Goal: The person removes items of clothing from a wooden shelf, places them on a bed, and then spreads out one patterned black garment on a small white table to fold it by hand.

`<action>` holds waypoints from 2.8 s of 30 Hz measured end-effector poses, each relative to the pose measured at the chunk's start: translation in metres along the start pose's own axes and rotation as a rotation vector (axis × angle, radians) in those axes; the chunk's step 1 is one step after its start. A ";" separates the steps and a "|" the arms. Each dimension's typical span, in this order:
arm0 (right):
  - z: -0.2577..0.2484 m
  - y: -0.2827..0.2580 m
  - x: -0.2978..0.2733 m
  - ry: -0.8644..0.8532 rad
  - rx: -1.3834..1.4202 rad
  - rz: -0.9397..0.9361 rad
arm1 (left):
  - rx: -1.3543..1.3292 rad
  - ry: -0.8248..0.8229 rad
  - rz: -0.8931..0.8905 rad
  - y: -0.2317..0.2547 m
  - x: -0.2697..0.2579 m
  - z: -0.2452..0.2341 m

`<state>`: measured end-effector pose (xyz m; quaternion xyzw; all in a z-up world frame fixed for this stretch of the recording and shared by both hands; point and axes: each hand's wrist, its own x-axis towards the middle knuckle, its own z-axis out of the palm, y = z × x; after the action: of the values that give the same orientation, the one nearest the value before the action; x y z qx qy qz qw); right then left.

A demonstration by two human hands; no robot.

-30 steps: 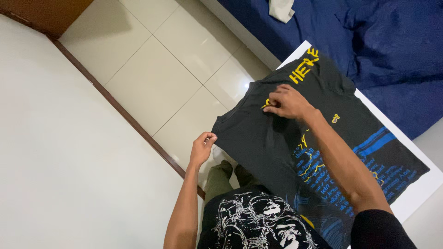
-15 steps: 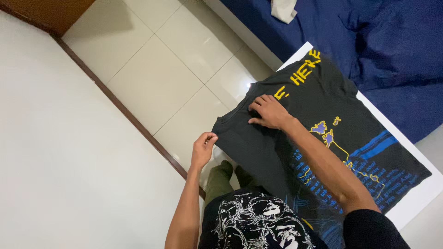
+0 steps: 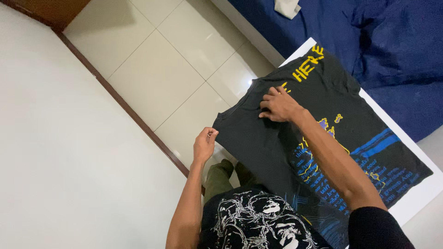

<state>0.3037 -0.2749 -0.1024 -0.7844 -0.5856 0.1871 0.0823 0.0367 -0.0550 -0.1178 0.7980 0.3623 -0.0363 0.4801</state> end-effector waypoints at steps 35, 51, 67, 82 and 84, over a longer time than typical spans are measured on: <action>0.022 -0.005 -0.066 0.730 -0.015 0.458 | 0.326 0.126 0.592 0.040 0.022 0.017; 0.063 -0.040 -0.139 0.655 0.401 1.082 | 0.422 -0.149 0.795 0.141 0.083 0.166; 0.087 -0.031 -0.173 0.980 0.648 1.321 | 0.365 -0.262 0.514 0.131 0.134 0.189; 0.083 -0.049 -0.177 0.986 0.443 1.291 | 0.429 -0.218 0.721 0.155 0.109 0.184; 0.084 -0.062 -0.181 1.004 0.417 1.264 | 0.422 -0.183 0.955 0.157 0.091 0.174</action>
<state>0.1716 -0.4354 -0.1219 -0.9241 0.1180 -0.0695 0.3567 0.2501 -0.1869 -0.1320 0.9471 -0.1000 0.0446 0.3018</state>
